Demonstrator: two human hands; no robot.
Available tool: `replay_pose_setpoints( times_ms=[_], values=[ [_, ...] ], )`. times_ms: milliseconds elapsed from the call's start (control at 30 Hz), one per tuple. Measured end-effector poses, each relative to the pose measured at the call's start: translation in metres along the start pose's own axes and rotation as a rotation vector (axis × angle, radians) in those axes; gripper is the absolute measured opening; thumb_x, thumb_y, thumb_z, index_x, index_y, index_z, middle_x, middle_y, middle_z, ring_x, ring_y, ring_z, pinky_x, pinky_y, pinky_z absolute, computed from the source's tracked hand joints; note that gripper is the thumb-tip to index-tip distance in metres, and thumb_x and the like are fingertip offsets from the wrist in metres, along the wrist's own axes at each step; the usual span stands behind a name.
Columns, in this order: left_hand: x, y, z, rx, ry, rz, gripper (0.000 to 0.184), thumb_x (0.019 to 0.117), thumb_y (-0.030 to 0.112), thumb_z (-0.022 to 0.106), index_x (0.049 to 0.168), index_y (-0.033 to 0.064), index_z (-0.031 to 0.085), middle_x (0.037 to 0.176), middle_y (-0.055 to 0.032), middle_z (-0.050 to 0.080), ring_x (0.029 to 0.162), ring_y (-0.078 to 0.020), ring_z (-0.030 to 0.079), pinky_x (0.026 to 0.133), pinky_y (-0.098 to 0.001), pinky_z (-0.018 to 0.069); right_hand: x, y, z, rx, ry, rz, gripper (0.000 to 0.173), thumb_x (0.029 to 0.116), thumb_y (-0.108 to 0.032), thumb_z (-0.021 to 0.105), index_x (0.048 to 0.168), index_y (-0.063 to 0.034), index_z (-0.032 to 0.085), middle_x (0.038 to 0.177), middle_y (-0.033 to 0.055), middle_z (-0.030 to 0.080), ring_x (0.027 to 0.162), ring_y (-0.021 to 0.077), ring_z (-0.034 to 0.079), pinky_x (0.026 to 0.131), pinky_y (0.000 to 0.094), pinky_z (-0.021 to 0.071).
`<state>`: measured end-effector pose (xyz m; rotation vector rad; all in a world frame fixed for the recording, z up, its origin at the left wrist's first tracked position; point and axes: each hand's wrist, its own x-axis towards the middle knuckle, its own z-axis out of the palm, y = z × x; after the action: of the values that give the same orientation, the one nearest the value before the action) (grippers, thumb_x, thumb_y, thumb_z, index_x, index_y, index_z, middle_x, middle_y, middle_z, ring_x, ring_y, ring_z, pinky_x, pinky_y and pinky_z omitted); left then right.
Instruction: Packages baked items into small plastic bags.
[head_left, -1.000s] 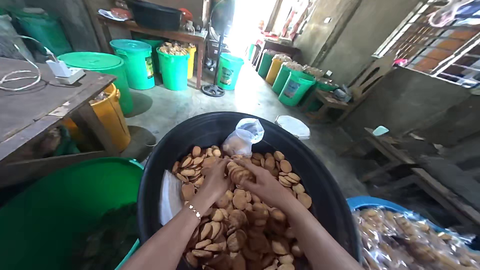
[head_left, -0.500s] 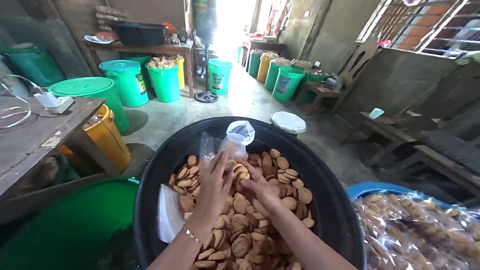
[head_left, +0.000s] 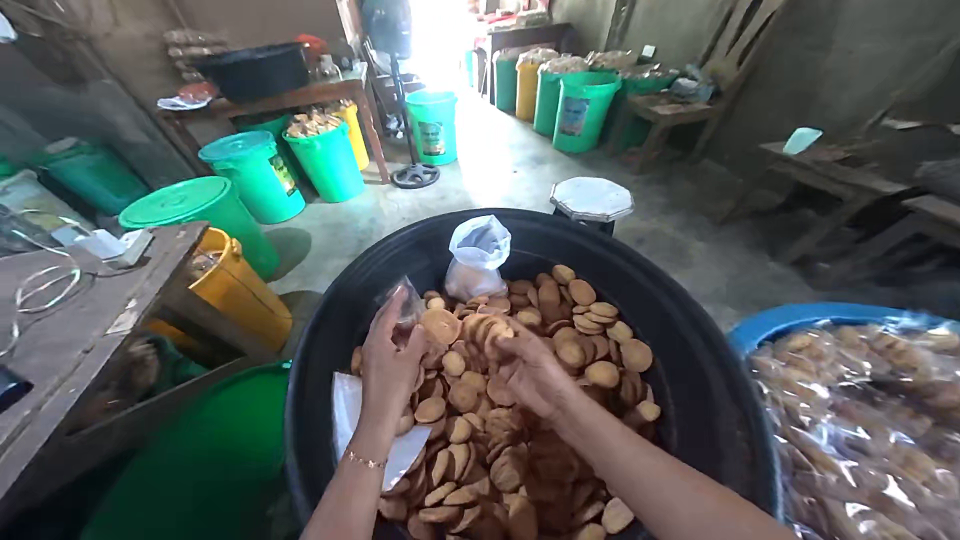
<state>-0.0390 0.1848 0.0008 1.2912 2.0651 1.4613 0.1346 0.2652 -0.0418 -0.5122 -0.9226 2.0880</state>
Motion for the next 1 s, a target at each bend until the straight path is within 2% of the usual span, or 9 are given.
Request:
replay_pose_setpoints(
  times_ms=[133, 267, 400, 467, 533, 633, 767, 900, 1000],
  values=[
    [0.005, -0.009, -0.001, -0.249, -0.170, -0.205, 0.046, 0.0988, 0.005, 0.057, 0.144, 0.0045, 0.053, 0.137, -0.0123, 0.060, 0.105, -0.0147, 0.066, 0.088, -0.0311, 0.0563, -0.004, -0.032, -0.014, -0.732, -0.355, -0.353, 0.042, 0.0880, -0.001, 0.060, 0.128, 0.0062, 0.052, 0.135, 0.0109, 0.060, 0.118, 0.0133, 0.063, 0.098, 0.0300, 0.0551],
    [0.005, -0.006, 0.001, -0.359, -0.398, -0.317, 0.036, 0.1009, 0.000, 0.052, 0.136, 0.0026, 0.057, 0.119, -0.0079, 0.065, 0.084, -0.0092, 0.064, 0.074, -0.0255, 0.0544, -0.013, -0.042, -0.007, -1.344, -0.651, -0.512, 0.038, 0.0851, 0.004, 0.064, 0.123, 0.0007, 0.060, 0.157, 0.0194, 0.044, 0.145, 0.0262, 0.045, 0.114, 0.0359, 0.0430],
    [0.000, -0.003, 0.000, -0.355, -0.451, -0.303, 0.028, 0.1056, 0.008, 0.050, 0.131, 0.0029, 0.060, 0.109, -0.0044, 0.067, 0.082, -0.0081, 0.066, 0.074, -0.0255, 0.0571, -0.010, -0.035, -0.009, -0.992, -0.456, -0.389, 0.046, 0.0914, -0.005, 0.063, 0.135, 0.0060, 0.053, 0.132, 0.0133, 0.064, 0.115, 0.0104, 0.065, 0.098, 0.0257, 0.0544],
    [0.001, -0.008, -0.003, -0.056, -0.253, -0.108, 0.032, 0.1078, 0.014, 0.047, 0.134, 0.0032, 0.062, 0.122, -0.0085, 0.068, 0.104, -0.0110, 0.066, 0.093, -0.0298, 0.0536, -0.008, -0.036, -0.008, -0.544, -0.258, -0.163, 0.056, 0.0917, -0.006, 0.060, 0.145, 0.0033, 0.045, 0.134, 0.0130, 0.060, 0.112, 0.0159, 0.067, 0.096, 0.0335, 0.0582],
    [0.005, -0.016, -0.005, 0.242, -0.164, 0.126, 0.039, 0.1058, 0.007, 0.044, 0.141, 0.0016, 0.060, 0.140, -0.0184, 0.062, 0.130, -0.0309, 0.059, 0.111, -0.0478, 0.0436, -0.006, -0.038, -0.007, -0.155, -0.140, 0.003, 0.059, 0.0906, 0.001, 0.055, 0.149, -0.0014, 0.042, 0.133, 0.0137, 0.061, 0.109, 0.0220, 0.068, 0.096, 0.0390, 0.0586],
    [0.003, -0.006, -0.004, 0.343, -0.385, 0.165, 0.036, 0.1050, 0.006, 0.045, 0.136, -0.0009, 0.062, 0.137, -0.0215, 0.063, 0.128, -0.0354, 0.060, 0.111, -0.0512, 0.0436, -0.008, -0.040, -0.005, -0.112, -0.154, 0.041, 0.061, 0.0890, 0.003, 0.055, 0.149, -0.0011, 0.041, 0.130, 0.0130, 0.063, 0.109, 0.0218, 0.069, 0.096, 0.0391, 0.0587],
    [-0.002, 0.011, 0.009, 0.274, -0.543, -0.024, 0.026, 0.1024, 0.016, 0.059, 0.118, -0.0021, 0.069, 0.111, -0.0174, 0.070, 0.104, -0.0262, 0.067, 0.097, -0.0439, 0.0509, -0.020, -0.045, 0.002, -0.724, -0.278, -0.185, 0.056, 0.0917, -0.007, 0.063, 0.146, -0.0005, 0.049, 0.136, 0.0077, 0.062, 0.116, 0.0090, 0.065, 0.098, 0.0254, 0.0558],
    [-0.012, 0.010, 0.025, 0.309, -0.393, 0.147, 0.039, 0.0936, 0.010, 0.067, 0.131, -0.0010, 0.062, 0.136, -0.0215, 0.059, 0.108, -0.0282, 0.065, 0.095, -0.0400, 0.0525, -0.035, -0.038, 0.016, -1.494, -0.232, -0.443, 0.056, 0.0928, -0.005, 0.064, 0.147, -0.0024, 0.052, 0.137, 0.0169, 0.063, 0.119, 0.0236, 0.067, 0.099, 0.0364, 0.0549],
    [-0.028, 0.005, 0.045, 0.314, -0.300, 0.378, 0.049, 0.0935, -0.001, 0.060, 0.142, -0.0028, 0.054, 0.149, -0.0228, 0.050, 0.127, -0.0325, 0.059, 0.103, -0.0386, 0.0515, -0.038, -0.039, 0.027, -1.670, -0.165, -0.219, 0.058, 0.1011, -0.008, 0.057, 0.155, 0.0020, 0.037, 0.144, 0.0216, 0.056, 0.125, 0.0316, 0.063, 0.105, 0.0421, 0.0509]
  ],
)
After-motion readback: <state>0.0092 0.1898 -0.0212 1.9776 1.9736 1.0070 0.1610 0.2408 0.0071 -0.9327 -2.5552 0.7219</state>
